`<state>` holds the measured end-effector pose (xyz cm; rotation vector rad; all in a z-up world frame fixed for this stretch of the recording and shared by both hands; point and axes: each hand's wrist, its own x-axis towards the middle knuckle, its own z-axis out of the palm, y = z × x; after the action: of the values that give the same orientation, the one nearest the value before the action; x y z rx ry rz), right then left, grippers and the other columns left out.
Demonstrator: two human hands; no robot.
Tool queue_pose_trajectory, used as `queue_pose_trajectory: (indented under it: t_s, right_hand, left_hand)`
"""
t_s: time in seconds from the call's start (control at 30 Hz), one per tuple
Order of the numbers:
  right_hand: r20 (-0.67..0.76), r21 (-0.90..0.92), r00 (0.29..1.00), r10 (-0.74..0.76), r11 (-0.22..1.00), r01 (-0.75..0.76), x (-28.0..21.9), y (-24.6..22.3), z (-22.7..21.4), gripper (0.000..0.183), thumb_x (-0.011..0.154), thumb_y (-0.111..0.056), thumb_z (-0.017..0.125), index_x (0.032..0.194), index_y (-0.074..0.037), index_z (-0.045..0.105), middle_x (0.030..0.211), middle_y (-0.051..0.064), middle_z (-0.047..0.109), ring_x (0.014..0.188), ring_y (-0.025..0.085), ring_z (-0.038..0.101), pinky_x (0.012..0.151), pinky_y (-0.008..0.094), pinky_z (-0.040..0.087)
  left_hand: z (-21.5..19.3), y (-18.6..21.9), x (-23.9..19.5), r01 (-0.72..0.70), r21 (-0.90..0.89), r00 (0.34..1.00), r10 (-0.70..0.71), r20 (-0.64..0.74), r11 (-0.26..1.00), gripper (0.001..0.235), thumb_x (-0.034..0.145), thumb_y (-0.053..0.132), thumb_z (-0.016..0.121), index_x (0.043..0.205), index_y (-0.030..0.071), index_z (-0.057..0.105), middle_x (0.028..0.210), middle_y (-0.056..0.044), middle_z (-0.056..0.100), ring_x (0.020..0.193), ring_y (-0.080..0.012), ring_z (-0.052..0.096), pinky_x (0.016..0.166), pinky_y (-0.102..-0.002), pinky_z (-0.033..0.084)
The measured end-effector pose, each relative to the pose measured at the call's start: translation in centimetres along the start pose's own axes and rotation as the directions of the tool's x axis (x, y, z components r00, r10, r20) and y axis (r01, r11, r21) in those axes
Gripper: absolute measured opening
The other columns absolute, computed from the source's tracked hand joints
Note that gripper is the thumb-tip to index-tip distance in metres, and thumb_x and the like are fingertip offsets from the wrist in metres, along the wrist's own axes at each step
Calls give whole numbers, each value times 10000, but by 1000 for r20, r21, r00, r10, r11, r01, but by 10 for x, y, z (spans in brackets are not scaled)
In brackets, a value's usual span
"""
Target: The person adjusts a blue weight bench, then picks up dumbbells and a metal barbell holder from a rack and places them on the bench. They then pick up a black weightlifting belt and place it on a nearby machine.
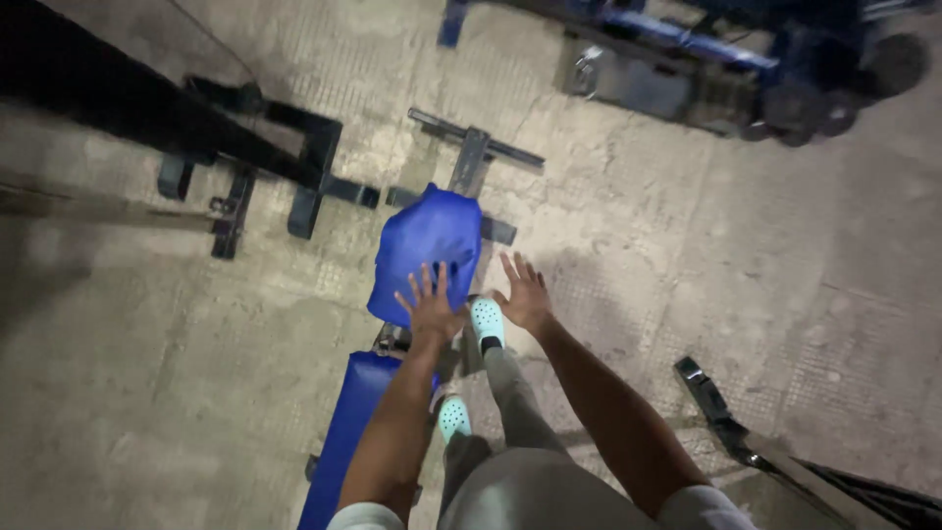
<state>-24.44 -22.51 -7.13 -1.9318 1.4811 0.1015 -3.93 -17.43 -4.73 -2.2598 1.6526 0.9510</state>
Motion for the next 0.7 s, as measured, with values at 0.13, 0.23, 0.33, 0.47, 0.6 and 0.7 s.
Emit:
queue_pose_trajectory:
  t_s: [0.13,0.23,0.33,0.47,0.6,0.7]
  right_hand:
    - [-57,-23,996,65,998,-66,-85,8,-4,907,928,-533,634,1644,-252,154,1707,162,197,1520,423,272,1227,573,226]
    - [-56,-54,994,91,994,-94,-142,1,-8,907,946,-551,603,1647,-237,119,1696,168,181,1523,420,245,1221,575,205]
    - [-40,-59,991,128,990,-130,-196,-15,-9,895,952,-564,581,1643,-242,112,1696,154,178,1529,393,241,1232,551,197]
    - [-31,-100,992,120,987,-122,-261,-32,-6,888,974,-561,553,1667,-239,101,1709,151,182,1523,377,279,1244,523,226]
    - [-55,-110,987,154,981,-160,-300,-25,-15,891,957,-572,566,1638,-256,87,1696,133,159,1530,351,249,1235,533,183]
    - [-87,-7,980,181,983,-183,-326,-22,-35,858,977,-550,556,1649,-265,106,1707,127,186,1526,378,254,1240,520,199]
  left_hand:
    - [-2,-9,-72,0,-19,999,-1,-33,1000,1117,823,639,692,1653,303,24,1733,-111,-27,1581,-408,-6,1193,-732,-5]
    - [0,-26,-120,-23,-20,995,21,-102,1000,1099,831,652,676,1650,301,32,1728,-116,-11,1581,-405,8,1193,-730,14]
    - [4,-42,-169,-13,7,993,13,-119,1000,1109,819,637,696,1655,295,53,1732,-124,7,1578,-411,28,1200,-715,31]
    - [-3,-51,-238,-23,37,997,26,-74,999,1118,815,638,709,1665,274,80,1754,-121,26,1572,-394,94,1198,-747,61]
    - [8,-38,-255,-98,81,989,106,-99,992,1122,821,640,718,1661,271,72,1730,-143,18,1579,-418,47,1185,-732,64]
    - [-3,-14,-266,-132,75,989,136,-50,988,1114,811,613,728,1657,280,83,1732,-135,5,1581,-413,33,1190,-707,65]
